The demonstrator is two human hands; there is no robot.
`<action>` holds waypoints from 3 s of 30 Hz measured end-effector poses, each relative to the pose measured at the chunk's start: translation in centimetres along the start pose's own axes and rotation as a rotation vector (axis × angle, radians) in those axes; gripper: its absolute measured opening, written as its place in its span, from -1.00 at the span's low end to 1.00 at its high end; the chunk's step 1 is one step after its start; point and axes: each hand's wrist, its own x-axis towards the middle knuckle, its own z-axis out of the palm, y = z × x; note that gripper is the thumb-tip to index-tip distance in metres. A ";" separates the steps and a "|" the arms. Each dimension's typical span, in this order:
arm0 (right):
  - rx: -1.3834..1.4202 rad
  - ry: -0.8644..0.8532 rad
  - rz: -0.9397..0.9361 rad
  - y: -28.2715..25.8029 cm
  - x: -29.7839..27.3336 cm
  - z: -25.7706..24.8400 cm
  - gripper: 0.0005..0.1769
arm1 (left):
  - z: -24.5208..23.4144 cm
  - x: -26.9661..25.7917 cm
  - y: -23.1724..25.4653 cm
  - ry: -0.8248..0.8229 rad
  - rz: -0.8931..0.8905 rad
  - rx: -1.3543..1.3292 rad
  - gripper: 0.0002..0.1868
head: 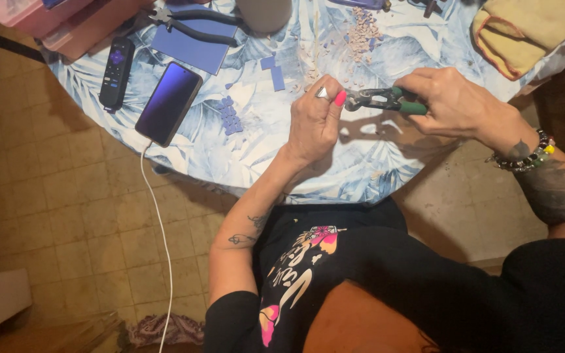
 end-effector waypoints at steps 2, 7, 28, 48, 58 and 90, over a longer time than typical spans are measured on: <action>0.006 -0.006 0.005 -0.1 0.1 0.0 -0.68 | 0.1 -0.1 -0.1 0.003 0.004 -0.003 -0.73; -0.010 -0.009 -0.021 0.7 -0.1 0.5 -0.65 | 0.2 -0.1 0.0 0.012 -0.003 -0.052 -0.72; 0.086 0.188 -0.196 2.1 -1.0 4.9 -0.75 | 1.3 -0.7 -0.5 0.109 -0.107 -0.151 -0.74; 0.171 0.342 0.206 -2.5 -2.3 4.8 -0.72 | 1.7 -1.1 -1.2 0.142 -0.035 -0.148 -0.70; 0.157 0.342 0.187 -2.3 -2.3 4.9 -0.73 | 1.6 -0.9 -0.9 0.156 -0.017 -0.148 -0.71; -0.204 0.571 0.346 -2.9 0.7 2.2 -0.38 | -4.9 -0.9 -0.1 0.004 -0.407 -0.495 -0.72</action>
